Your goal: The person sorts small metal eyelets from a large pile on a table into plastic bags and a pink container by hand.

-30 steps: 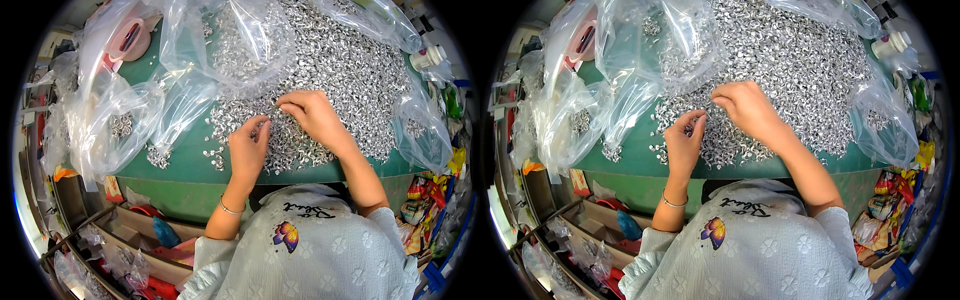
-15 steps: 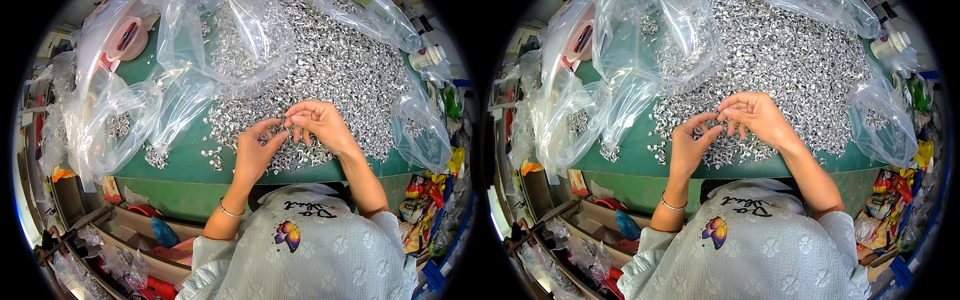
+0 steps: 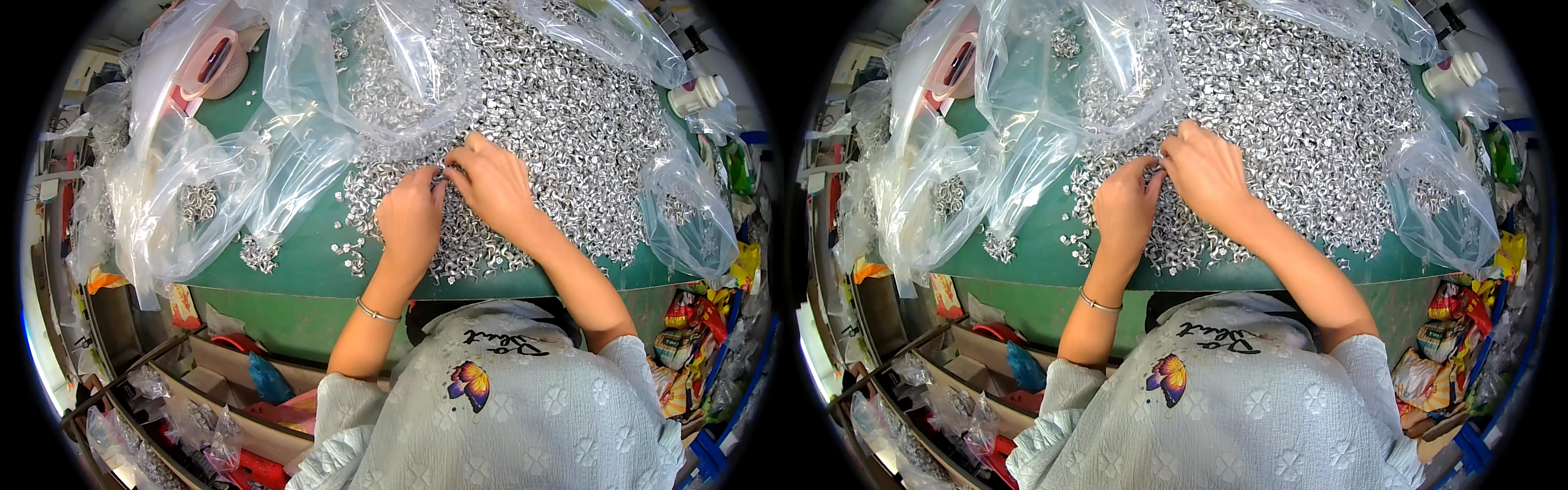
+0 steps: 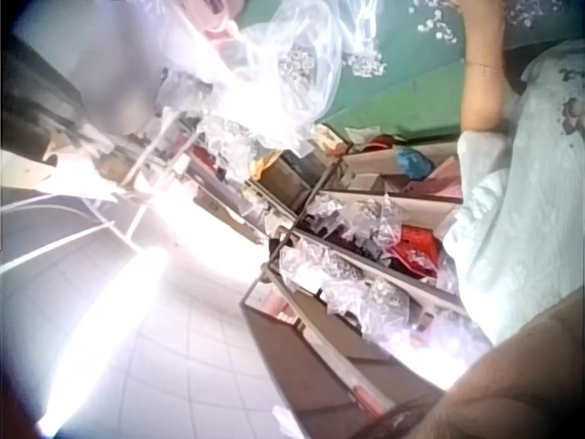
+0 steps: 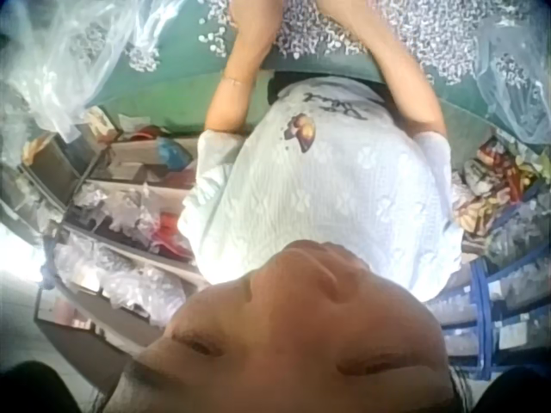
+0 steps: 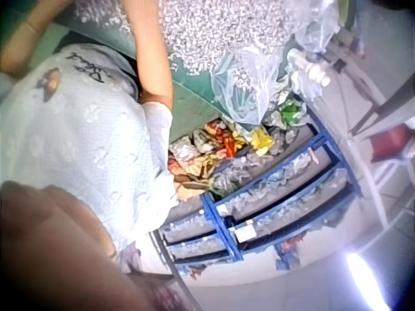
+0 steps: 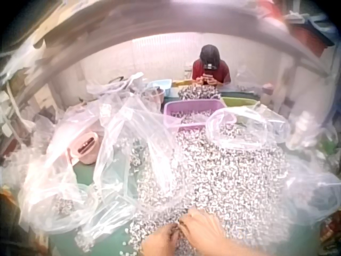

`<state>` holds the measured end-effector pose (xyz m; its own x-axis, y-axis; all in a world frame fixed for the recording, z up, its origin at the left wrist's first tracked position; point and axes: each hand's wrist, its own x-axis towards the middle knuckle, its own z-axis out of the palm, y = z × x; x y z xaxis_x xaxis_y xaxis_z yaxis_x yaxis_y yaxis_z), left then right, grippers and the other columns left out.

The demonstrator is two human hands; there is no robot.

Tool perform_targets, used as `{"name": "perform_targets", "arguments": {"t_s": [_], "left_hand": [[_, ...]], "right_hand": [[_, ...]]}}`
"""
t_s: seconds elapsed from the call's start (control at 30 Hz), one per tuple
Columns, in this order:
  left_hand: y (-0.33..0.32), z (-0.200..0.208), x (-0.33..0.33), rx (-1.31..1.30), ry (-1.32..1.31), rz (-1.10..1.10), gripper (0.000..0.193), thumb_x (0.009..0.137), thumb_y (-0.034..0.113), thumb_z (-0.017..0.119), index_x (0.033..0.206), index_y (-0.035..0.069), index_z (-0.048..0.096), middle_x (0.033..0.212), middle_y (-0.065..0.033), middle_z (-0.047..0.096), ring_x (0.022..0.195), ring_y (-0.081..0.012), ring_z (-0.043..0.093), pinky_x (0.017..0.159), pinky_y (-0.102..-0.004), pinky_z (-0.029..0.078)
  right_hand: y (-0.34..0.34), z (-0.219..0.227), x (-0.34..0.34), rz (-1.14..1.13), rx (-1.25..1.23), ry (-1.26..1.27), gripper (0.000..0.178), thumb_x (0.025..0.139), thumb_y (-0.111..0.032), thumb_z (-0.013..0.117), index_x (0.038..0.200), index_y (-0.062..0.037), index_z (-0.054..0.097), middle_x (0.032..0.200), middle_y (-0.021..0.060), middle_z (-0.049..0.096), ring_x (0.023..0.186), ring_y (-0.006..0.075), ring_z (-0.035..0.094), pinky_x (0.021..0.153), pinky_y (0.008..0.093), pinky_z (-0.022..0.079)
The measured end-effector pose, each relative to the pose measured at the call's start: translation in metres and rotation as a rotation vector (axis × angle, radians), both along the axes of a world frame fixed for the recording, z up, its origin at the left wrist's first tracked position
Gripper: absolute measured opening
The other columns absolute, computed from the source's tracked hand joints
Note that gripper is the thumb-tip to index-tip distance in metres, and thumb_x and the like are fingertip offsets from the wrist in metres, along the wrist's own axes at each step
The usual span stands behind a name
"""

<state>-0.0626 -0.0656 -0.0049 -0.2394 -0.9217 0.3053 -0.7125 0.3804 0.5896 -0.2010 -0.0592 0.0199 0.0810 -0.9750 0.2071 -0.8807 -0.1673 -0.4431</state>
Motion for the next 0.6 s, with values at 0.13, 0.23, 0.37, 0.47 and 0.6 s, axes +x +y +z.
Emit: {"name": "perform_targets", "arguments": {"t_s": [0.13, 0.23, 0.37, 0.47, 0.6], "left_hand": [[-0.003, 0.003, 0.001, 0.005, -0.025, -0.044, 0.017, 0.073, 0.011, 0.073, 0.087, 0.005, 0.065, 0.059, -0.0109, 0.056, 0.05, -0.0242, 0.053, 0.048, -0.034, 0.041], [0.0, 0.002, 0.007, 0.035, 0.066, -0.024, 0.014, 0.075, 0.01, 0.072, 0.086, 0.005, 0.066, 0.055, -0.0084, 0.052, 0.047, -0.0191, 0.05, 0.046, -0.0309, 0.039], [0.003, 0.02, 0.018, 0.325, 0.206, 0.04, 0.01, 0.078, 0.007, 0.068, 0.087, 0.002, 0.067, 0.062, -0.0063, 0.056, 0.048, -0.0161, 0.048, 0.047, -0.0287, 0.039], [0.001, 0.016, 0.031, 0.526, 0.619, -0.088, 0.007, 0.078, 0.005, 0.068, 0.084, 0.003, 0.067, 0.065, 0.0004, 0.053, 0.05, -0.0095, 0.046, 0.045, -0.0227, 0.035], [0.005, 0.011, 0.053, 1.241, 1.506, -0.303, 0.013, 0.085, 0.006, 0.059, 0.097, 0.003, 0.057, 0.07, -0.0011, 0.049, 0.055, -0.0062, 0.04, 0.044, -0.0157, 0.028]], "right_hand": [[-0.004, -0.004, -0.001, -0.004, 0.004, 0.012, 0.01, 0.079, -0.014, 0.065, 0.084, -0.0055, 0.063, 0.077, 0.0105, 0.053, 0.07, 0.0288, 0.057, 0.058, 0.0378, 0.044], [0.002, 0.002, -0.016, -0.003, 0.054, -0.274, 0.008, 0.082, -0.011, 0.063, 0.083, -0.0038, 0.061, 0.078, 0.0072, 0.052, 0.067, 0.0212, 0.054, 0.06, 0.0334, 0.042], [0.011, 0.017, -0.035, 0.027, 0.302, -0.815, 0.014, 0.091, -0.016, 0.056, 0.092, -0.0018, 0.056, 0.083, 0.0013, 0.051, 0.077, 0.0111, 0.049, 0.064, 0.0255, 0.04], [0.019, 0.026, -0.04, 0.034, 0.495, -1.566, 0.019, 0.095, -0.021, 0.05, 0.094, -0.0024, 0.053, 0.082, 0.0026, 0.05, 0.078, 0.013, 0.05, 0.064, 0.0236, 0.041], [0.017, 0.007, -0.053, 0.236, 0.673, -2.167, 0.025, 0.098, -0.022, 0.044, 0.092, 0.0, 0.053, 0.071, 0.0017, 0.048, 0.056, 0.006, 0.042, 0.047, 0.0229, 0.039]]}}
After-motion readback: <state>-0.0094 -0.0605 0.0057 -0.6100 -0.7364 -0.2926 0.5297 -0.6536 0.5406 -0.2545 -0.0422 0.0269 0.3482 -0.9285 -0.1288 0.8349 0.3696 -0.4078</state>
